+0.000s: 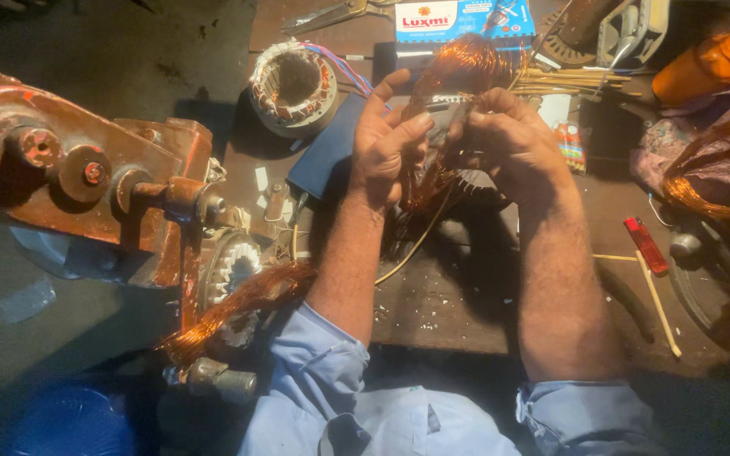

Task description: The person winds a bundle of copper wire by hand into a coil, repeatedly adjusting and tightening the loops. The person holds the wire with both hands and shapes it into a compact circular form.

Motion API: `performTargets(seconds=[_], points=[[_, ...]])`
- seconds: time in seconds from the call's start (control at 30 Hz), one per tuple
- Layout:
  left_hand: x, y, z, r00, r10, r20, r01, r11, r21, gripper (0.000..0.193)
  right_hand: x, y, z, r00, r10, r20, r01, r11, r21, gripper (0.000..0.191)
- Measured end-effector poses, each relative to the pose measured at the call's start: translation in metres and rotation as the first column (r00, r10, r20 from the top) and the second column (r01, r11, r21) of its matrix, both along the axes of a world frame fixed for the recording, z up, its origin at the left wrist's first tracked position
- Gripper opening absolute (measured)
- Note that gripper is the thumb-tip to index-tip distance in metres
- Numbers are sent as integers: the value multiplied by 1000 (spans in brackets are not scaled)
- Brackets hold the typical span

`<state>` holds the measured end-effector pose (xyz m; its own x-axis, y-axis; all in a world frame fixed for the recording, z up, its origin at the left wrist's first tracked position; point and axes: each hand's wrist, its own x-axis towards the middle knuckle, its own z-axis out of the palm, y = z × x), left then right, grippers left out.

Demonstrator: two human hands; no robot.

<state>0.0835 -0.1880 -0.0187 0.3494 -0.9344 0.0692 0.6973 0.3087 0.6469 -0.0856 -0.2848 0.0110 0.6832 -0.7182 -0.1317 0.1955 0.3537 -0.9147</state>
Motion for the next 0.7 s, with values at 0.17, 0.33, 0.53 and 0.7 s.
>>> performTargets(seconds=[0.17,0.33,0.53,0.7], points=[[1,0,1,1000,4,30,-4,1000,-1,71,1,4,2,998,61,6,-61,998,29,14],[0,0,2,1000,-3,13,3,1000,-4,71,1,6,1,998,68,5,-68,998,16,17],[-1,0,3,1000,14,23,-15,1000,23,70,1,4,-4,994,73,86,-75,997,13,15],[0,-1,1,998,16,65,-17,1000,20,70,1,4,-5,989,80,127,-91,993,80,14]])
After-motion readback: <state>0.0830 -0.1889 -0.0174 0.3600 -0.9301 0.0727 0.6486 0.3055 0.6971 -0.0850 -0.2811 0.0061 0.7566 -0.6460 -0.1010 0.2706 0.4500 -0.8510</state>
